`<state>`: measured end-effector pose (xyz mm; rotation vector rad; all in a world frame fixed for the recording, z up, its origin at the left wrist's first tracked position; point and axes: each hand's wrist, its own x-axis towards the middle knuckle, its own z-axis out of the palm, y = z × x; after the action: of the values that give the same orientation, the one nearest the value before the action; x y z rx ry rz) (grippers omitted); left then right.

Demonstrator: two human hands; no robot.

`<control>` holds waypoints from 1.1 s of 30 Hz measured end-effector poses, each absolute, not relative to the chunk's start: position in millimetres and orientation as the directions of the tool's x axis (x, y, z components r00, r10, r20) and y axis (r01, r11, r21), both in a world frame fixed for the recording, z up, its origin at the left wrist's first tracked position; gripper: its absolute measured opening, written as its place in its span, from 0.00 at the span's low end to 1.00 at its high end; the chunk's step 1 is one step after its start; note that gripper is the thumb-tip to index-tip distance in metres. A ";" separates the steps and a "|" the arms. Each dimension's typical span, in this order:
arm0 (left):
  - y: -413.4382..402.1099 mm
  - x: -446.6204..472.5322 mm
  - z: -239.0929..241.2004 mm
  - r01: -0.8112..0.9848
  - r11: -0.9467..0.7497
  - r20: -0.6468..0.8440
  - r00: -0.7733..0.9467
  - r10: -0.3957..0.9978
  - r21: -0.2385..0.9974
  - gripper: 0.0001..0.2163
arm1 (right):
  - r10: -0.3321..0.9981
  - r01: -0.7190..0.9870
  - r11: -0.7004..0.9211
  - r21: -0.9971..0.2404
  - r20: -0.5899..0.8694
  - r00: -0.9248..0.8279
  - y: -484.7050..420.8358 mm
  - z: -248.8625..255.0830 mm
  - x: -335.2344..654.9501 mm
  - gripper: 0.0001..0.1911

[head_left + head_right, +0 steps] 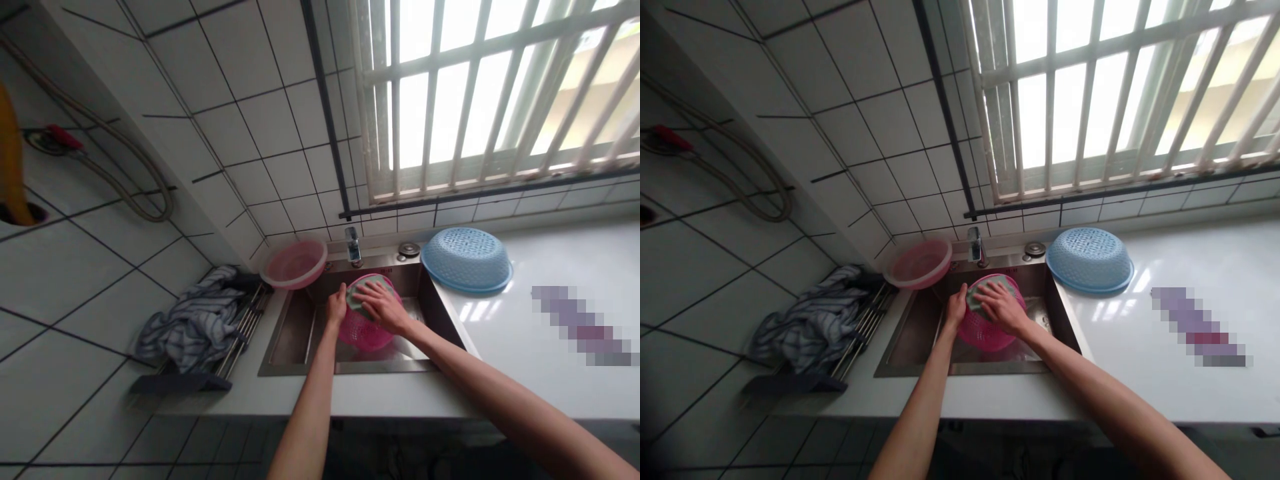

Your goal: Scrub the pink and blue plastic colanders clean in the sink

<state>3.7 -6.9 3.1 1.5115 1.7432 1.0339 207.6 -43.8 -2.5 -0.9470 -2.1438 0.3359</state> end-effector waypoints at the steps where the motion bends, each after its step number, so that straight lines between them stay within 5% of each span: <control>1: -7.0 3.9 3.1 0.517 0.052 0.043 -0.171 0.984 0.855 0.35 | 0.666 0.497 0.745 -0.444 0.538 -0.516 -48.5 2.0 200.3 0.22; 5: -9.0 1.2 7.9 0.531 0.071 0.053 -0.216 0.975 0.844 0.35 | 0.603 0.432 0.798 -0.421 0.553 -0.575 -48.7 13.2 198.3 0.21; 10: -9.2 -1.9 10.8 0.478 0.068 0.080 -0.282 0.956 0.876 0.35 | 0.860 0.423 0.502 -0.754 0.485 -0.155 -22.2 -5.8 236.4 0.23; 13: -9.7 -0.8 9.6 0.456 0.037 0.097 -0.265 0.959 0.889 0.35 | 0.928 0.397 0.342 -0.852 0.374 0.004 -14.9 -17.8 245.8 0.24; 16: -11.1 2.5 9.1 0.437 0.022 0.096 -0.247 0.964 0.899 0.36 | 0.887 0.454 0.424 -0.784 0.460 -0.036 -22.7 -14.3 234.9 0.24; 21: -13.1 6.6 11.8 0.499 0.027 0.090 -0.208 0.974 0.866 0.37 | 0.688 0.522 0.717 -0.461 0.588 -0.426 -49.3 8.8 201.5 0.22; 23: -13.2 6.5 12.8 0.532 0.021 0.096 -0.192 0.977 0.846 0.37 | 0.632 0.474 0.773 -0.422 0.579 -0.515 -51.1 13.2 198.4 0.21; 26: -12.4 5.2 11.9 0.543 0.029 0.091 -0.193 0.977 0.839 0.36 | 0.698 0.431 0.716 -0.549 0.578 -0.424 -39.8 9.3 212.3 0.20; 30: -10.2 4.7 4.9 0.477 0.033 0.066 -0.189 0.980 0.878 0.36 | 0.893 0.394 0.438 -0.808 0.441 -0.090 -20.6 -7.8 243.2 0.23; 33: -9.4 6.9 -2.0 0.385 0.034 0.014 -0.121 0.993 0.922 0.36 | 0.931 0.388 0.334 -0.859 0.364 0.003 -16.9 -17.2 251.3 0.26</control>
<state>6.9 -9.4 -2.0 1.4281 1.5985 1.0771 251.3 -16.9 -17.2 -1.2296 -1.5768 0.6665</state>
